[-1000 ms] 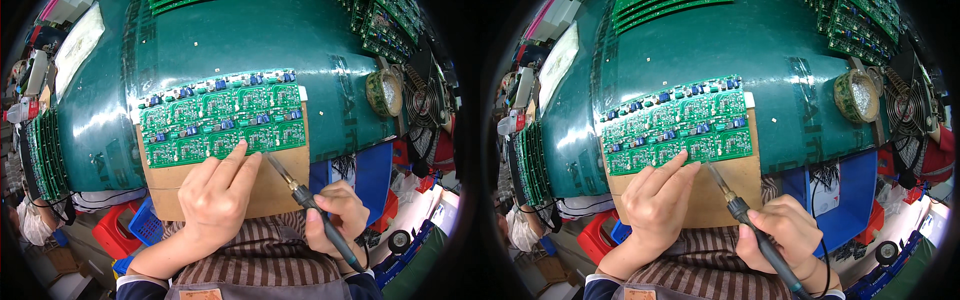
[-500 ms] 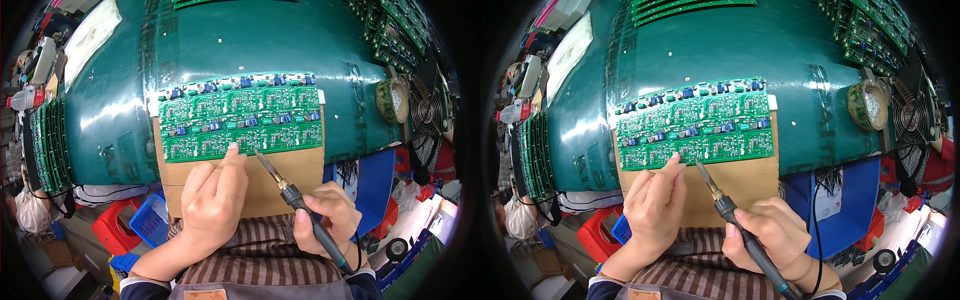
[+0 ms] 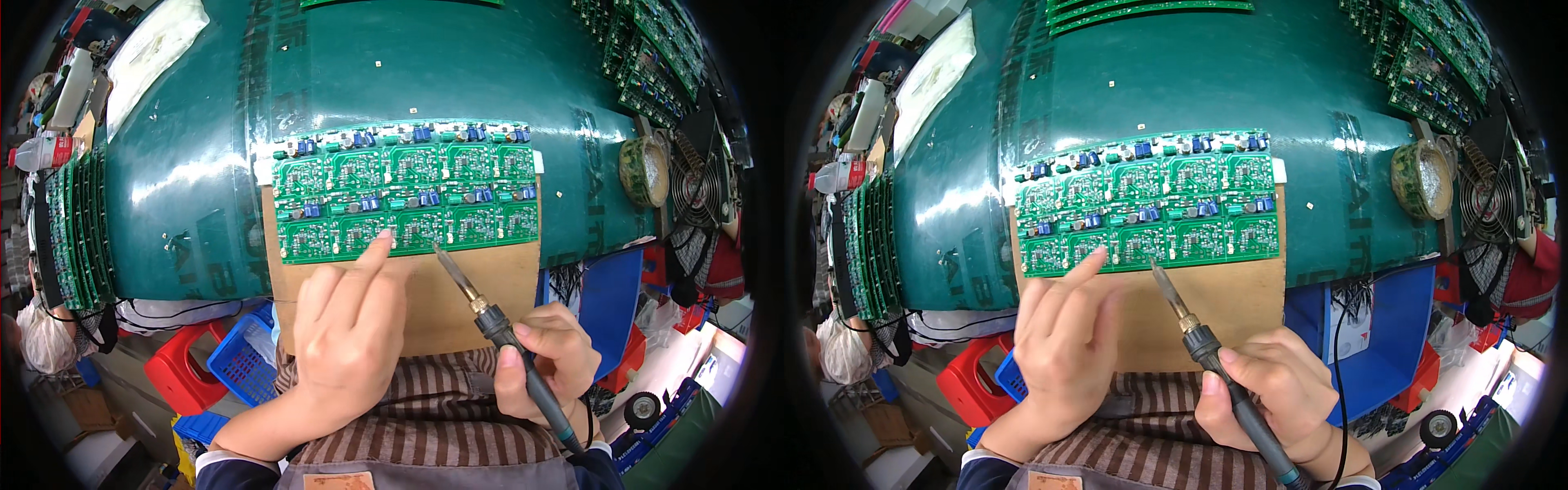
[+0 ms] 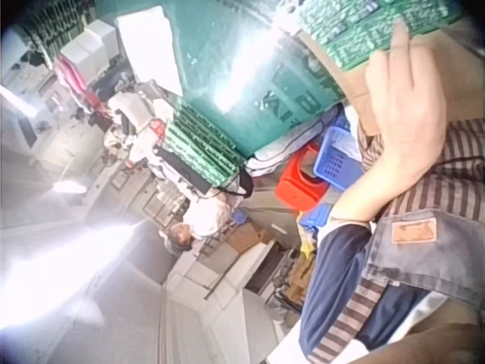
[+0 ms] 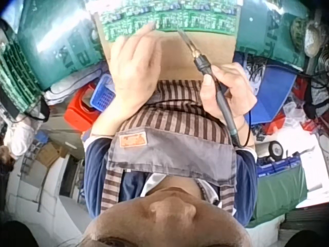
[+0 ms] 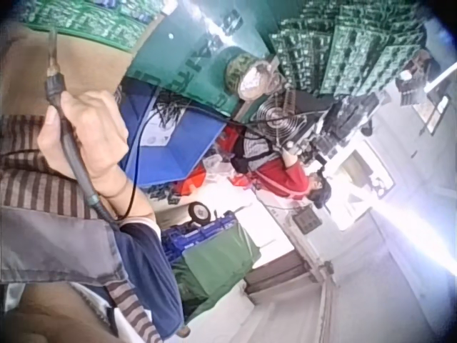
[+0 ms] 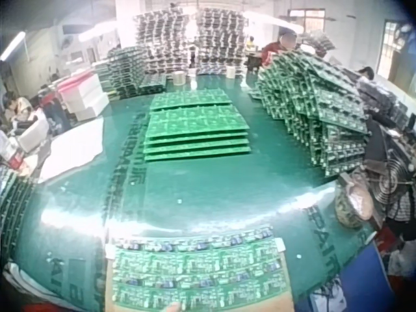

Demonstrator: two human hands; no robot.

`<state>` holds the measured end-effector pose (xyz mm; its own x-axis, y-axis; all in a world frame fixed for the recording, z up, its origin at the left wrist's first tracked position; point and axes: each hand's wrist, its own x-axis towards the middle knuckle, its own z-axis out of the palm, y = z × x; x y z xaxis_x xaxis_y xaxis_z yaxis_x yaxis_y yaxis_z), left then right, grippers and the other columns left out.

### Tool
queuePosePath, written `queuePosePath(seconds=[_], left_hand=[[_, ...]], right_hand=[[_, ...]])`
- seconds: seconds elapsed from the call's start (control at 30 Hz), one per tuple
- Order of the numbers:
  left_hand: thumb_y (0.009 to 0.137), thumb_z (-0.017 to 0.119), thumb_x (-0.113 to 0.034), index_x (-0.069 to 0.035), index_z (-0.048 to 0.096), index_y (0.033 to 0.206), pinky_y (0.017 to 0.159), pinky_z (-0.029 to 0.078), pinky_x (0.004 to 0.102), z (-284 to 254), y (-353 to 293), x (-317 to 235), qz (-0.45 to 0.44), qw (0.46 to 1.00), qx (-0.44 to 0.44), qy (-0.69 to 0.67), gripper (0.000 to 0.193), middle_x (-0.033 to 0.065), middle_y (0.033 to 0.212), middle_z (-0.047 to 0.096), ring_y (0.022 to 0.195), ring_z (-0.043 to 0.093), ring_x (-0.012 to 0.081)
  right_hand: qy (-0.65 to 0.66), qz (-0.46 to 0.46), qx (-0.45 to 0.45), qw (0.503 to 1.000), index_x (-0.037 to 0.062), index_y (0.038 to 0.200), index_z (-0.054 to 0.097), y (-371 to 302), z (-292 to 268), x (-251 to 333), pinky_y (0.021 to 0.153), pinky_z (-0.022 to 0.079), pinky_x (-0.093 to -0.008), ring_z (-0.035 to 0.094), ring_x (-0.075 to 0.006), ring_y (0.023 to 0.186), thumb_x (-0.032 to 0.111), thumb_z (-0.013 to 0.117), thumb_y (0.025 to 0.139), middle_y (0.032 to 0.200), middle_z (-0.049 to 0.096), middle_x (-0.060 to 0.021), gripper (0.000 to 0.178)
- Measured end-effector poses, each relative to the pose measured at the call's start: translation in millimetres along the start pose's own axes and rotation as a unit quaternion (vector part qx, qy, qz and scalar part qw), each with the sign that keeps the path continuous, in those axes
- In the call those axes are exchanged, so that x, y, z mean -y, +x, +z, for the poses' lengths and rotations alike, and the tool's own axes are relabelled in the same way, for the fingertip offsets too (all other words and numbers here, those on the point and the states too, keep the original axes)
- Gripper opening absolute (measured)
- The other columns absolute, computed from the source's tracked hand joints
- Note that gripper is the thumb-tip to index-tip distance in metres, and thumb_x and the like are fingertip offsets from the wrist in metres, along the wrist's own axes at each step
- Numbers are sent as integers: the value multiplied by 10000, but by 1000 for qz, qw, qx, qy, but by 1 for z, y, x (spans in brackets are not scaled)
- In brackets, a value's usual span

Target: The person solders components onto circuit boards using a soldering iron, stacks the finished boards, and loads new circuit boards from a pile onto a cardboard support to solder them.

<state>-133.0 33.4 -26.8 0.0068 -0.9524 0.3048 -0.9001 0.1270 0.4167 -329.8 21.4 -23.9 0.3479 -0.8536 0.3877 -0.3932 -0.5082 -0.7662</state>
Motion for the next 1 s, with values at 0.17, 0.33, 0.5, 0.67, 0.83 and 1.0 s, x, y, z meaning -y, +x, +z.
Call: queuePosePath(seconds=[0.17, 0.33, 0.5, 0.67, 0.83, 1.0], left_hand=[[747, 682, 66, 35, 634, 1006, 603, 452, 341, -6, -6, 17, -23, 1000, -19, -3, 265, 91, 704, 577, 637, 554, 243], [731, 691, 64, 13, 645, 937, 593, 476, 332, -3, -11, 23, -21, 1000, -5, -10, 216, 103, 793, 658, 633, 578, 228], [724, 703, 66, -16, 649, 919, 566, 492, 324, -2, -14, 28, -37, 999, -13, -29, 219, 103, 844, 694, 621, 596, 229], [706, 712, 75, -8, 650, 900, 538, 486, 314, -1, -15, 34, -35, 997, -30, -62, 220, 104, 851, 699, 597, 592, 212], [689, 725, 70, -11, 666, 900, 537, 490, 298, 2, -16, 36, -12, 998, -39, -41, 233, 113, 891, 712, 586, 590, 205], [671, 739, 53, -13, 685, 910, 548, 498, 296, 2, -16, 36, 2, 999, -42, -30, 254, 124, 923, 715, 597, 597, 215]], right_hand=[[5, -12, 22, 1000, -12, 888, 597, 8, 12, 10, 540, 508, -295, 613, -216, 553, 27, 727, 694, 662, 623, -84, 237], [14, -39, 53, 998, -38, 935, 593, 15, 25, 12, 556, 527, -307, 622, -216, 563, 10, 726, 703, 675, 624, -87, 272], [5, -40, 52, 998, -39, 938, 588, 15, 33, 12, 551, 524, -309, 614, -215, 555, 3, 717, 707, 668, 617, -85, 268], [-2, -42, 56, 998, -33, 933, 582, 16, 35, 14, 543, 517, -308, 604, -212, 543, 8, 710, 706, 664, 613, -85, 264], [-40, -55, 66, 995, -24, 926, 579, 16, 36, 18, 528, 505, -301, 595, -204, 532, 32, 710, 707, 650, 602, -76, 261], [-40, -55, 74, 995, -21, 923, 578, 15, 36, 19, 523, 503, -292, 599, -202, 533, 36, 712, 706, 650, 603, -76, 262]])
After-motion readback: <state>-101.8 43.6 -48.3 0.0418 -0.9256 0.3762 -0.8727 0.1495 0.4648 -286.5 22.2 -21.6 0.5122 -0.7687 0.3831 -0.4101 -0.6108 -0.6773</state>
